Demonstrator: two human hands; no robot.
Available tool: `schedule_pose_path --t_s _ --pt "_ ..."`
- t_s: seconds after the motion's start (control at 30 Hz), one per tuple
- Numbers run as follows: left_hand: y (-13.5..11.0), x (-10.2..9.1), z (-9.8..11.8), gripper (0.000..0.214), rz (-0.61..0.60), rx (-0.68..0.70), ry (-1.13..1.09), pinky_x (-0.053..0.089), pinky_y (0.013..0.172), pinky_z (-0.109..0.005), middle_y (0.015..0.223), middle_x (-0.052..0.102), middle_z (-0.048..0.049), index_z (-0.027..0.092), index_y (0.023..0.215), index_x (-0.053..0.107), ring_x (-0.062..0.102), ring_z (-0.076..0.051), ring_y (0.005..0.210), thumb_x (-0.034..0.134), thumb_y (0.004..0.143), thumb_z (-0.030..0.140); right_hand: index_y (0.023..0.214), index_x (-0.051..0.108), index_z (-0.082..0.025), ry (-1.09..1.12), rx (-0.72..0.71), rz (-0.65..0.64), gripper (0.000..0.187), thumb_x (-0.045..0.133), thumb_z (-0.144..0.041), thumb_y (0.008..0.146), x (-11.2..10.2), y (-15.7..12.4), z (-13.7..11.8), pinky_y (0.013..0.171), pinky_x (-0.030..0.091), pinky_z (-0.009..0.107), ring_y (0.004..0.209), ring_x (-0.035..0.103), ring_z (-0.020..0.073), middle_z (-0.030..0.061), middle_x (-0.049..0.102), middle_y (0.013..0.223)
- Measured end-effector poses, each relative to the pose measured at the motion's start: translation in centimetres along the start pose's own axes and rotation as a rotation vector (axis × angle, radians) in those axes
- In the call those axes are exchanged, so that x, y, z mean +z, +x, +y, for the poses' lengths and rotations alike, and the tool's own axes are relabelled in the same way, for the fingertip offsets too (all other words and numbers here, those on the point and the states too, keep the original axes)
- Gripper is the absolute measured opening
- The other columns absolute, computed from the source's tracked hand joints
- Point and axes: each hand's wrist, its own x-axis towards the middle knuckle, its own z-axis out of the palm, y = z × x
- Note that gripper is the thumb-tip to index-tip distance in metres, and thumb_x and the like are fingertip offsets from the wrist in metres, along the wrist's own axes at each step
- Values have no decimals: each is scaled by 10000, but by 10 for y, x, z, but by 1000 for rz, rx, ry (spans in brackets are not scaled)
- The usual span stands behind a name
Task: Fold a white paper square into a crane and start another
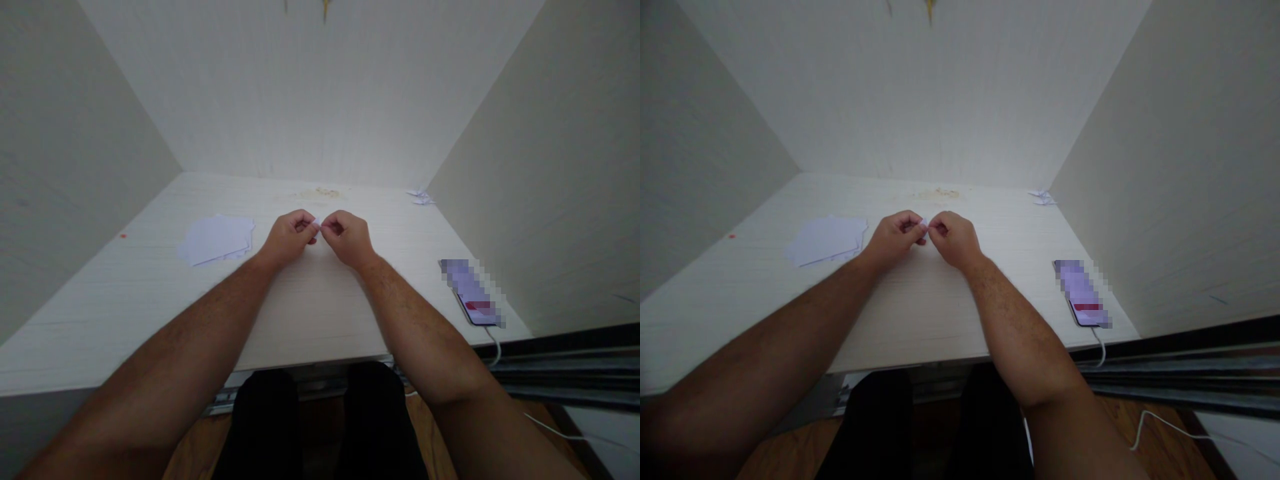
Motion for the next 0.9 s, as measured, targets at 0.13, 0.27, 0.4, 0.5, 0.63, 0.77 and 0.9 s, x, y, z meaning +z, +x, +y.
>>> schedule_pose_path --t_s 0.13,0.27,0.4,0.5,0.63,0.77,0.9 --pt "2 0 -2 157 -12 18 -29 500 585 -226 682 648 2 172 783 615 646 -119 612 704 770 301 764 626 -205 116 97 -10 79 632 -260 822 2 -1 0 638 463 271 629 575 121 -12 650 684" --pt "5 -3 -7 180 -39 22 -54 497 580 -230 683 652 -2 169 767 615 641 -117 595 714 746 317 785 638 -208 113 101 -17 82 626 -270 836 3 -2 3 643 475 274 630 594 127 -10 664 678" --pt "5 -6 -7 207 -62 3 -61 494 572 -235 680 645 0 163 757 631 632 -116 579 722 725 346 817 663 -210 3 8 -16 65 616 -244 846 1 -3 5 681 478 280 683 605 133 7 693 755" --pt "4 -6 -7 218 -62 0 -63 496 566 -240 657 631 3 157 744 644 614 -113 563 725 715 357 853 687 -214 -40 -58 -30 98 594 -241 871 -1 -2 4 717 480 286 728 613 142 20 708 806" --pt "5 -7 -8 201 -71 -32 -67 474 532 -232 621 607 10 160 708 641 589 -105 530 715 713 346 827 688 -206 -92 -113 -53 127 579 -230 887 -3 -1 1 728 464 288 732 593 145 30 701 806" --pt "5 -7 -8 178 -70 -57 -70 449 507 -230 600 605 7 166 686 640 569 -104 509 700 707 332 803 672 -211 -134 -121 -84 141 568 -219 898 -4 0 -1 740 448 292 743 577 147 27 685 803" --pt "3 -7 -6 179 -58 -49 -8 408 498 -224 579 607 6 166 702 638 579 -113 509 695 727 334 802 651 -208 -116 -121 -60 127 563 -208 894 -4 0 -1 731 444 290 740 565 143 25 671 817"
